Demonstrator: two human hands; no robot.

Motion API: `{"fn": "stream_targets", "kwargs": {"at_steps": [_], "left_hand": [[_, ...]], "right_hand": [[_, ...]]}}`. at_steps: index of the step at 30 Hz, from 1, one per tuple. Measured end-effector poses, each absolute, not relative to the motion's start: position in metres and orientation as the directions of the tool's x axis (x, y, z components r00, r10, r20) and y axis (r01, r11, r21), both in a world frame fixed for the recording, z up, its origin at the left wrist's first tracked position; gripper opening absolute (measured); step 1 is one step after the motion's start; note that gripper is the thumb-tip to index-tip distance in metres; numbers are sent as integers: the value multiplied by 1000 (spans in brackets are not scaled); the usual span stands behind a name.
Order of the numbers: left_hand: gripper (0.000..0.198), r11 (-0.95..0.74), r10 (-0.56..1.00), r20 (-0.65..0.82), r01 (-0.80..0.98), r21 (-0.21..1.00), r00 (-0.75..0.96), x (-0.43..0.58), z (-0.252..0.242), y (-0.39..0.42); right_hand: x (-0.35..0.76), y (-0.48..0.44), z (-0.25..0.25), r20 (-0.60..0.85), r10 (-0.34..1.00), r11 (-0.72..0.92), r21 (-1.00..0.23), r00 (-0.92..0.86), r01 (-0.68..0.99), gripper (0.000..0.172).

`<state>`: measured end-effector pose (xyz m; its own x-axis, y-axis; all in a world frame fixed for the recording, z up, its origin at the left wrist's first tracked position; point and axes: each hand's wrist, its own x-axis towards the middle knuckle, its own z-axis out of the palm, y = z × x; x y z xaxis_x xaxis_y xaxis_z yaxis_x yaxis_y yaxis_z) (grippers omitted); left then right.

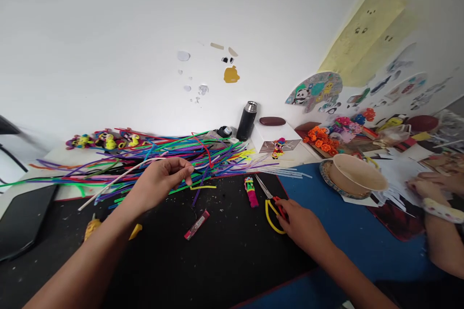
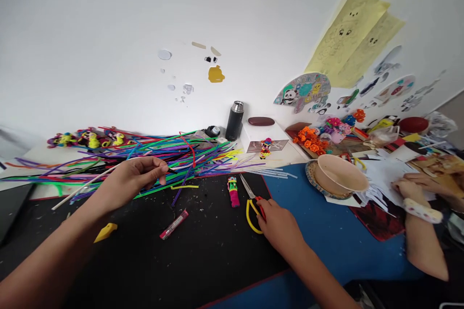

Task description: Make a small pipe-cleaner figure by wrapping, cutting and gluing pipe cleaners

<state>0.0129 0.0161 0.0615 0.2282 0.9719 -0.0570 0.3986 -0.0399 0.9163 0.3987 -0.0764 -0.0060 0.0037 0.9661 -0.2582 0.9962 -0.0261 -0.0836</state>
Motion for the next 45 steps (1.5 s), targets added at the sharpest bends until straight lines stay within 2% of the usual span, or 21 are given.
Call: {"fn": "stream_targets", "kwargs": {"at_steps": [4,7,9,11,12,14,17,20,23,28,34,42,45], "left_hand": [[62,-54,973,-44,409,911,225,11,57,17],[58,-60,974,-32,388,920,226,11,55,18],[56,-55,973,-30,359,932,228,12,56,17],[55,-47,974,-31,334,941,226,13,58,17],[55,-45,975,-29,326,944,219,14,60,16],[56,-49,981,-15,318,947,193,15,64,15],[58,-71,989,25,318,945,145,14,66,15],[57,-86,993,57,313,946,100,12,63,16],[56,-80,996,68,305,949,51,7,58,18],[51,-87,995,95,310,947,-11,-3,57,21],[48,-94,991,120,322,942,-62,-12,56,29],[40,-83,972,141,290,953,-185,-18,50,36],[39,-89,972,151,313,945,-180,-16,44,37]], "right_hand": [[407,-76,-8,-258,965,-114,-266,43,957,40],[413,-78,-14,-309,947,-243,-526,83,815,39],[416,-80,-18,-400,912,-357,-673,88,648,60],[417,-84,-20,-474,879,-439,-755,57,486,83],[416,-86,-19,-484,874,-455,-786,43,417,89],[412,-93,-15,-441,897,-435,-856,45,280,81],[398,-103,-6,-288,954,-293,-954,82,58,56],[374,-103,-3,-220,975,-212,-956,15,-203,52],[342,-92,-12,-181,969,-229,-916,-169,-330,58],[284,-62,-29,-175,898,-327,-879,-403,-346,62],[229,-23,-30,-37,894,-245,-876,-447,-416,73],[187,-8,-43,3,855,-260,-863,-519,-434,94],[188,-14,-46,-6,835,-254,-891,-550,-375,94]]}}
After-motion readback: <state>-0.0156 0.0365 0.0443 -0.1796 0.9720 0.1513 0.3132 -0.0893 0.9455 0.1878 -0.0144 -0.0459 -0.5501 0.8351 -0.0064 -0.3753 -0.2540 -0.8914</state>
